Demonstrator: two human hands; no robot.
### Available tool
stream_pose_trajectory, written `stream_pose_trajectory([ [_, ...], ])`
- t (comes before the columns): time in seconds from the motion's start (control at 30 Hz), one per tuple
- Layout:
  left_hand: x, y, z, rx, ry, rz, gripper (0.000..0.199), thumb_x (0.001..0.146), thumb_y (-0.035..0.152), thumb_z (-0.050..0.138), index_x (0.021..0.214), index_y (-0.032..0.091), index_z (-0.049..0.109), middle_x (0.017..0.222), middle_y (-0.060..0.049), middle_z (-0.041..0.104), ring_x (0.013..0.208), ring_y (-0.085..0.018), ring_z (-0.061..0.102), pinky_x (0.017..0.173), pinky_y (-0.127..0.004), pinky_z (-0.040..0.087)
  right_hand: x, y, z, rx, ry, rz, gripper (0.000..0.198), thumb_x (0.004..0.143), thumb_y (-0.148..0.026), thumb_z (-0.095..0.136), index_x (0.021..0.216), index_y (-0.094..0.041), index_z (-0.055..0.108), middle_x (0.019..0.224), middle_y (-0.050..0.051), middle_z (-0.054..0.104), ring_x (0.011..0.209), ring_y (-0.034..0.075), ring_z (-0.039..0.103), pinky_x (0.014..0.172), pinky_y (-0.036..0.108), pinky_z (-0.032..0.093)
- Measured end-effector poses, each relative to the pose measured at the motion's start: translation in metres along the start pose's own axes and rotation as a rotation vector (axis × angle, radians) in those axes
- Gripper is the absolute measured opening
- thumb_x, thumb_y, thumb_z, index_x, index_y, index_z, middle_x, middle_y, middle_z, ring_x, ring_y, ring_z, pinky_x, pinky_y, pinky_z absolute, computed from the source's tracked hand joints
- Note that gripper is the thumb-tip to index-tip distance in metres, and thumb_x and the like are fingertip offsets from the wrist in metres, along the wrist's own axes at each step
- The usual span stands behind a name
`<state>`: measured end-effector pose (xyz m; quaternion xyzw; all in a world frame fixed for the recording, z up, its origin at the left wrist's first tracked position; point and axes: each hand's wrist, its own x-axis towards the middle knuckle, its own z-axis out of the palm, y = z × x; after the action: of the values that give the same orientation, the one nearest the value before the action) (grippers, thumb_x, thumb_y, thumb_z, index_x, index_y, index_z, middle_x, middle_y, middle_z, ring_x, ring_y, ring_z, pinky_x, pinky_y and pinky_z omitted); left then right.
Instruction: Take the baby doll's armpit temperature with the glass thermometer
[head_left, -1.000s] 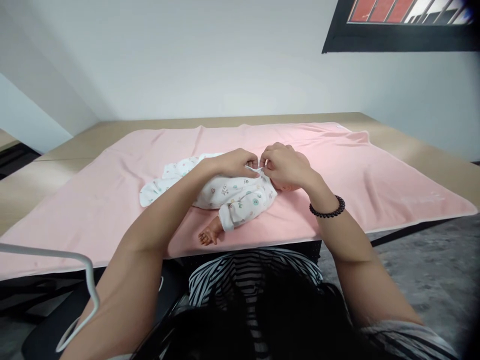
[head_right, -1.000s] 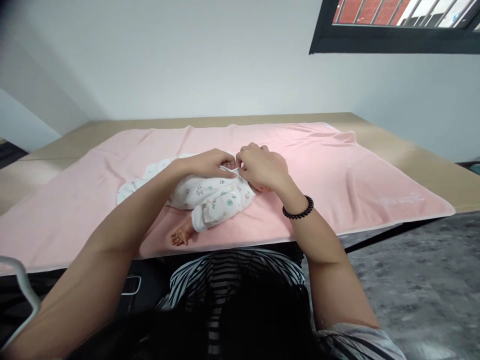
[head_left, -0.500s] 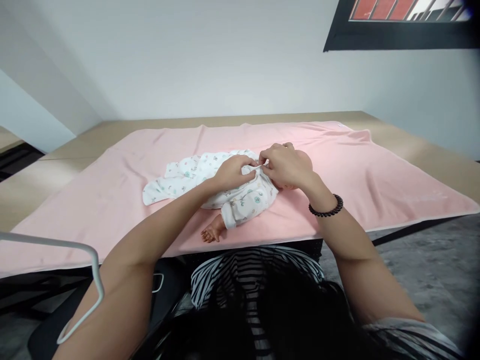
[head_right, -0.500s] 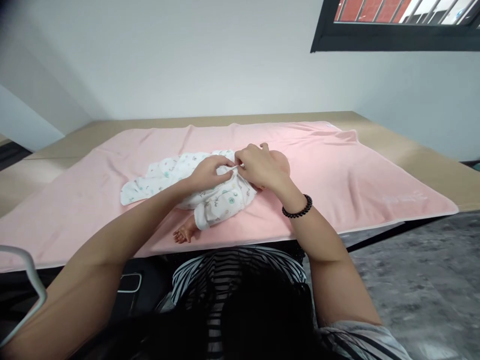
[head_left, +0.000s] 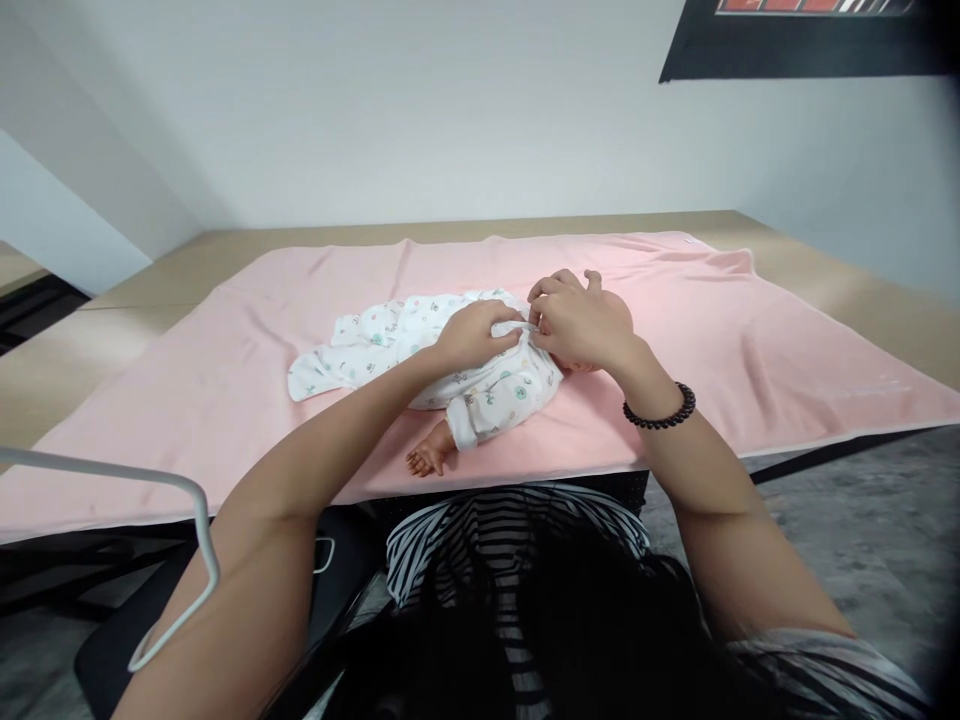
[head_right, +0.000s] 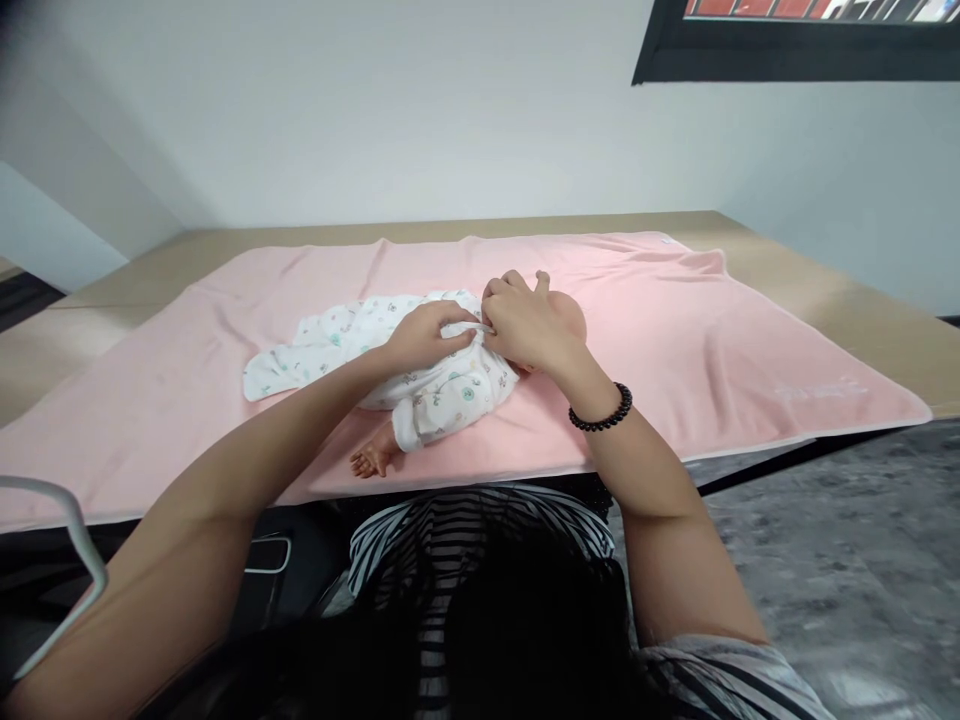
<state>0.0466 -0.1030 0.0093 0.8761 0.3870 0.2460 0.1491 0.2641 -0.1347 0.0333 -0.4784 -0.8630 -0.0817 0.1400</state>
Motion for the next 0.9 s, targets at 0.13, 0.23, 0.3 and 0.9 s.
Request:
stream_pose_trajectory([
  [0.13,0.001,-0.001,0.001,-0.004,-0.005,-0.017,0.036,0.098,0.039,0.058,0.117,0.026,0.087,0.112,-0.006,0.081,0.109,-0.028,0.072,0.098,-0.04,0.054,0.001,-0.002,0.0,-0.025,0.005,-0.05,0.02,0.098,-0.015,0.061,0.082,-0.015,0.073,0.136,0.015,0.068,0.132,0.036,0.051,0.123,0.074,0.028],
  [0.23,0.001,-0.002,0.002,-0.005,-0.001,-0.013,0.036,0.098,0.04,0.058,0.116,0.026,0.087,0.112,-0.006,0.08,0.109,-0.028,0.072,0.097,-0.04,0.054,0.002,-0.004,-0.001,-0.059,-0.013,-0.073,0.022,0.096,-0.01,0.058,0.081,-0.015,0.074,0.138,0.015,0.068,0.131,0.036,0.051,0.123,0.073,0.028],
  [0.3,0.002,-0.004,0.003,-0.007,0.0,-0.007,0.036,0.099,0.041,0.057,0.114,0.026,0.086,0.111,-0.006,0.081,0.109,-0.028,0.071,0.097,-0.041,0.053,0.003,-0.005,-0.001,-0.087,-0.023,-0.091,0.024,0.096,-0.009,0.056,0.083,-0.015,0.075,0.139,0.015,0.068,0.132,0.036,0.051,0.124,0.074,0.027],
  [0.9,0.001,-0.001,0.003,0.063,0.004,-0.012,0.028,0.098,0.04,0.055,0.096,0.023,0.077,0.1,-0.007,0.075,0.101,-0.028,0.068,0.088,-0.041,0.05,0.003,-0.01,0.009,-0.271,0.007,-0.112,0.039,0.103,-0.017,0.042,0.116,-0.008,0.078,0.125,0.022,0.064,0.124,0.04,0.054,0.123,0.069,0.03],
])
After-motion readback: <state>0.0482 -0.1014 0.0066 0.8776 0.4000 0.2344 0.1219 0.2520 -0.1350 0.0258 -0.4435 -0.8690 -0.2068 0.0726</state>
